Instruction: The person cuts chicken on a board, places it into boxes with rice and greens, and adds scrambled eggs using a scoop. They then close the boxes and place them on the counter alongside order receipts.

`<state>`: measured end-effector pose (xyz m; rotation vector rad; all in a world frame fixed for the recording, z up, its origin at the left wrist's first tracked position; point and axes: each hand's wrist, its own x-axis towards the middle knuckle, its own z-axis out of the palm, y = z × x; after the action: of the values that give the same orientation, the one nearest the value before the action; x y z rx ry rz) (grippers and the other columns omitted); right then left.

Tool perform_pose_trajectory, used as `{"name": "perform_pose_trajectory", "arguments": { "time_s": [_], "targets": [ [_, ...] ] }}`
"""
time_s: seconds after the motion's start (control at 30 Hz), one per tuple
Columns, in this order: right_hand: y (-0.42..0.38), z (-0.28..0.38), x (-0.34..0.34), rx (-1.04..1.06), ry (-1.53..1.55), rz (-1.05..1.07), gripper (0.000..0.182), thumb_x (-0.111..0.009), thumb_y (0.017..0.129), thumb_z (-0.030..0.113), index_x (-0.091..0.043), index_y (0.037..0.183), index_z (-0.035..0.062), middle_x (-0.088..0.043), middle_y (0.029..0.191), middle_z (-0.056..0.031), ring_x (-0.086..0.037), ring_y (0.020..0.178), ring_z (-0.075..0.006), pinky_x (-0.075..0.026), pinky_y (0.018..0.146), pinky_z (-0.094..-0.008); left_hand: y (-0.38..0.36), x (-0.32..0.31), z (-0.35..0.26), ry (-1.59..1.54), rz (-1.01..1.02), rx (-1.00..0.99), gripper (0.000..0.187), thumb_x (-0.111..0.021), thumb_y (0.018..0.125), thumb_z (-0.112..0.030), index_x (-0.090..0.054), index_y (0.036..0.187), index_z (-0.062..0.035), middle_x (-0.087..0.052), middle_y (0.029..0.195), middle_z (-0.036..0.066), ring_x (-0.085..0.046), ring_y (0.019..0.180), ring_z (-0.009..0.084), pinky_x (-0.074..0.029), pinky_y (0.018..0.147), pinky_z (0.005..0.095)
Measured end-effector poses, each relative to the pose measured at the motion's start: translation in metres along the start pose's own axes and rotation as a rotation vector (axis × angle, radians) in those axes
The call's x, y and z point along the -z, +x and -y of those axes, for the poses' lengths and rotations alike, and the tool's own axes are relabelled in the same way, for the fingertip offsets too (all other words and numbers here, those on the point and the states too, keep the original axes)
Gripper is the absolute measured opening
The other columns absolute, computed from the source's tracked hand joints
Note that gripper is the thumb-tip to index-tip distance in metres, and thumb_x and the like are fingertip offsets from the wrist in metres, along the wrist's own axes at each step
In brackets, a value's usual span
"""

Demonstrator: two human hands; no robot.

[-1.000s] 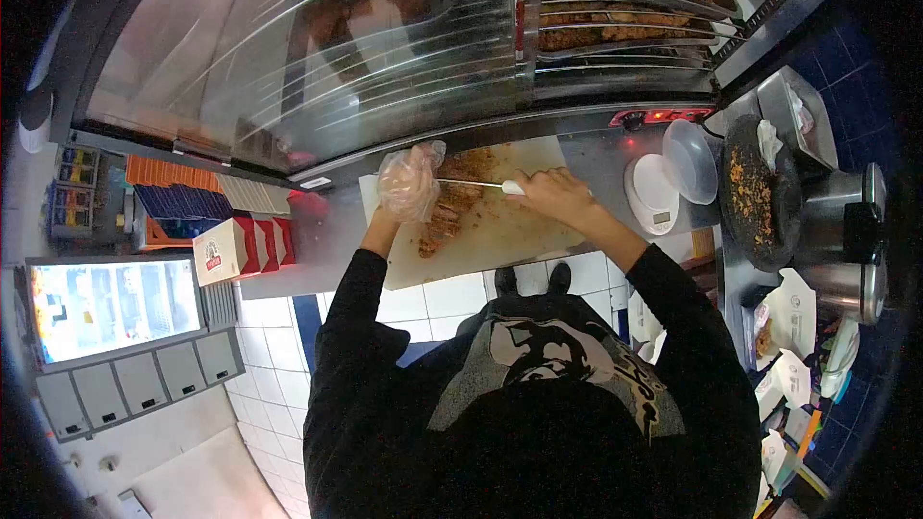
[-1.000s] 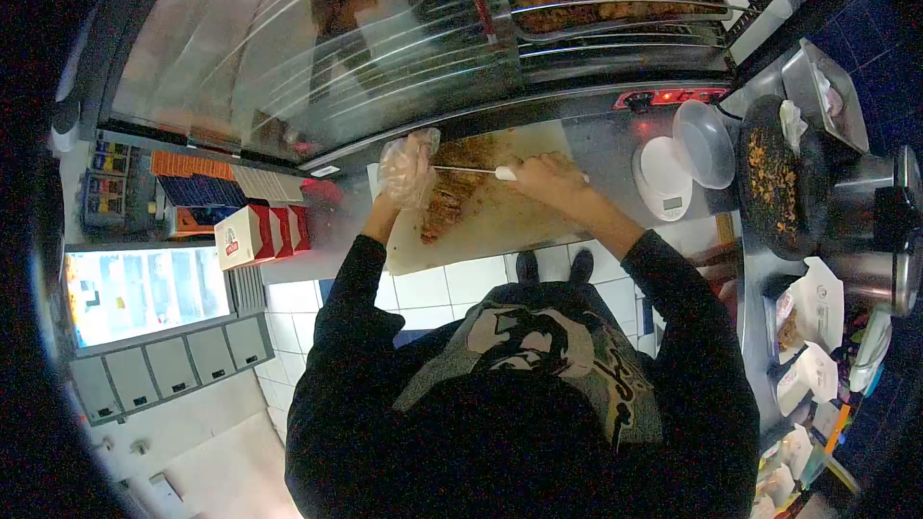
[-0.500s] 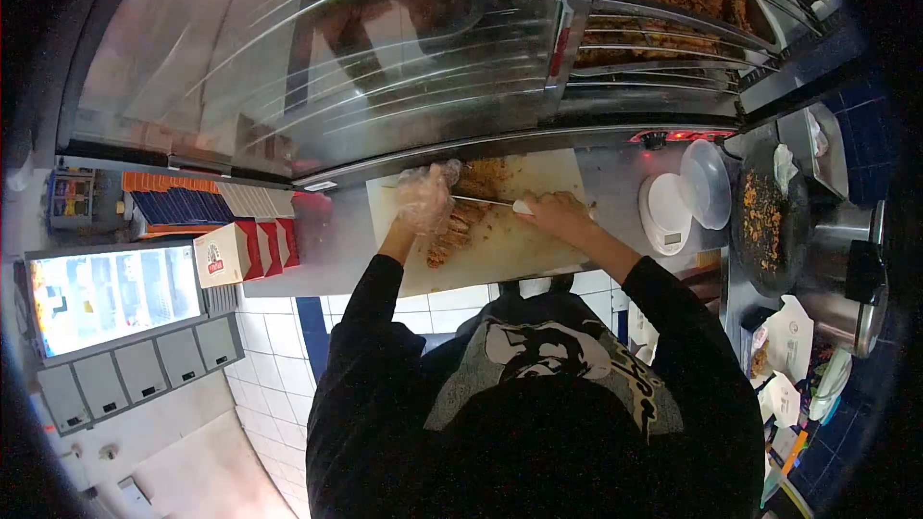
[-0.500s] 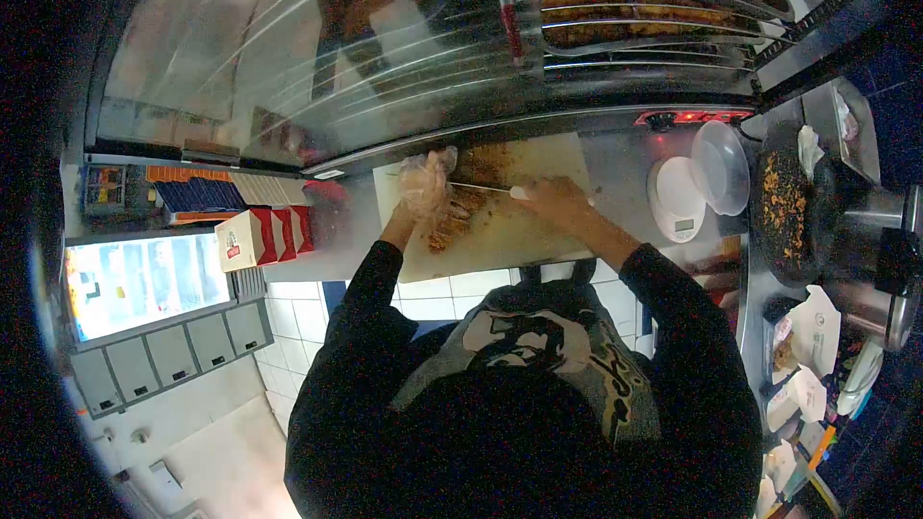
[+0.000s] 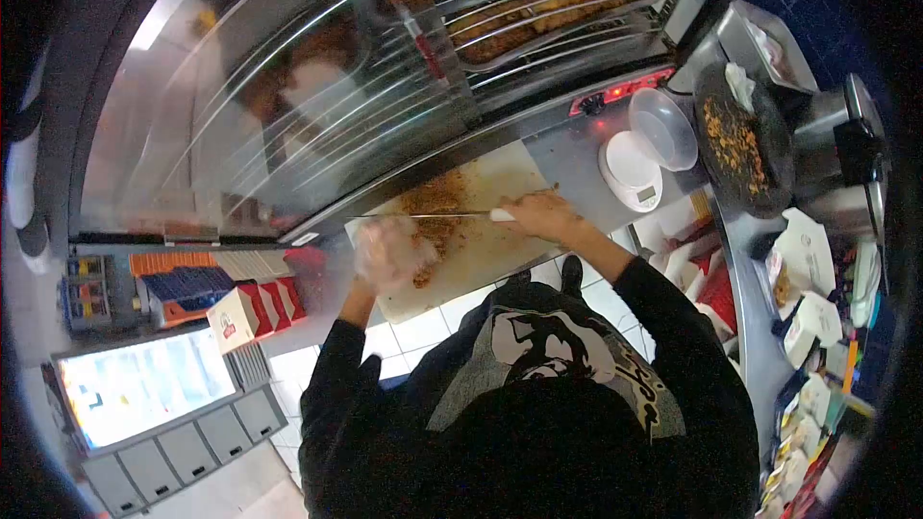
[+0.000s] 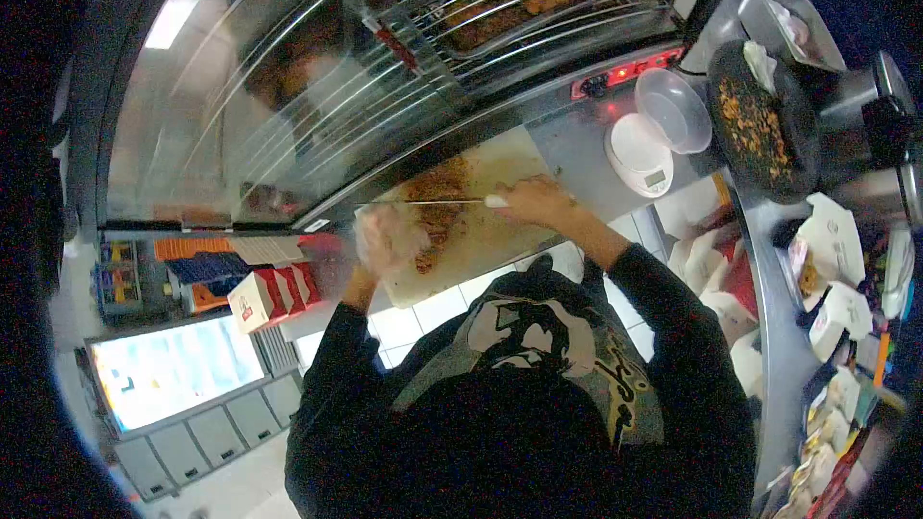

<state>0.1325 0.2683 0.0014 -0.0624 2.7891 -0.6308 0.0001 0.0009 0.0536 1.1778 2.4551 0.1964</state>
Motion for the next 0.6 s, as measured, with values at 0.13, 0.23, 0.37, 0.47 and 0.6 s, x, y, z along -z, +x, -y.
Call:
{"name": "perform_pose_trajectory", "arguments": {
  "time_s": [0.13, 0.23, 0.37, 0.47, 0.6],
  "targets": [
    [-0.048, -0.029, -0.02, -0.124, 0.032, -0.11, 0.048, -0.048, 0.084, 0.053, -0.057, 0.111, 0.0139, -0.063, 0.084, -0.0192, -0.062, 0.078, -0.035, -0.05, 0.07, -0.0442, -0.007, -0.012, -0.007, 0.163, 0.104, -0.281, 0.059, -0.057, 0.079, -0.043, -0.041, 0.124, -0.0094, -0.044, 0.123, 0.018, -0.042, 0.113, 0.0344, -0.036, 0.093, 0.0405],
    [-0.076, -0.041, -0.036, -0.149, 0.077, -0.239, 0.047, -0.05, 0.083, 0.052, -0.058, 0.11, 0.0151, -0.064, 0.087, -0.016, -0.062, 0.075, -0.0325, -0.049, 0.068, -0.0445, 0.022, -0.005, -0.013, 0.165, 0.179, -0.316, 0.064, -0.05, 0.084, -0.047, -0.033, 0.134, -0.0103, -0.036, 0.134, 0.018, -0.036, 0.123, 0.0338, -0.031, 0.1, 0.0386],
    [-0.097, -0.023, -0.031, -0.143, 0.295, -0.302, 0.043, -0.045, 0.087, 0.049, -0.059, 0.111, 0.017, -0.064, 0.088, -0.0158, -0.061, 0.08, -0.0332, -0.047, 0.072, -0.0455, 0.061, -0.029, 0.003, 0.509, -0.139, -1.042, 0.067, -0.056, 0.083, -0.031, -0.025, 0.137, -0.0057, -0.025, 0.139, 0.024, -0.026, 0.129, 0.0412, -0.027, 0.105, 0.0462],
    [-0.093, -0.01, -0.03, -0.234, 0.125, -0.222, 0.05, -0.046, 0.082, 0.057, -0.062, 0.097, 0.0121, -0.064, 0.084, -0.0162, -0.061, 0.081, -0.0343, -0.047, 0.073, -0.0454, 0.056, -0.038, -0.005, 0.408, 0.105, -0.742, 0.096, -0.071, 0.062, -0.035, -0.019, 0.139, -0.0076, -0.02, 0.14, 0.026, -0.025, 0.129, 0.0429, -0.026, 0.105, 0.0494],
    [-0.062, -0.011, -0.032, -0.178, 0.033, -0.274, 0.054, -0.048, 0.079, 0.061, -0.064, 0.089, 0.0102, -0.065, 0.081, -0.0148, -0.061, 0.08, -0.0344, -0.047, 0.071, -0.0448, 0.054, -0.055, -0.003, 0.127, 0.272, -0.363, 0.13, -0.078, 0.042, -0.063, -0.011, 0.142, -0.0134, -0.017, 0.141, 0.015, -0.024, 0.128, 0.0337, -0.023, 0.107, 0.0513]
  ]
}}
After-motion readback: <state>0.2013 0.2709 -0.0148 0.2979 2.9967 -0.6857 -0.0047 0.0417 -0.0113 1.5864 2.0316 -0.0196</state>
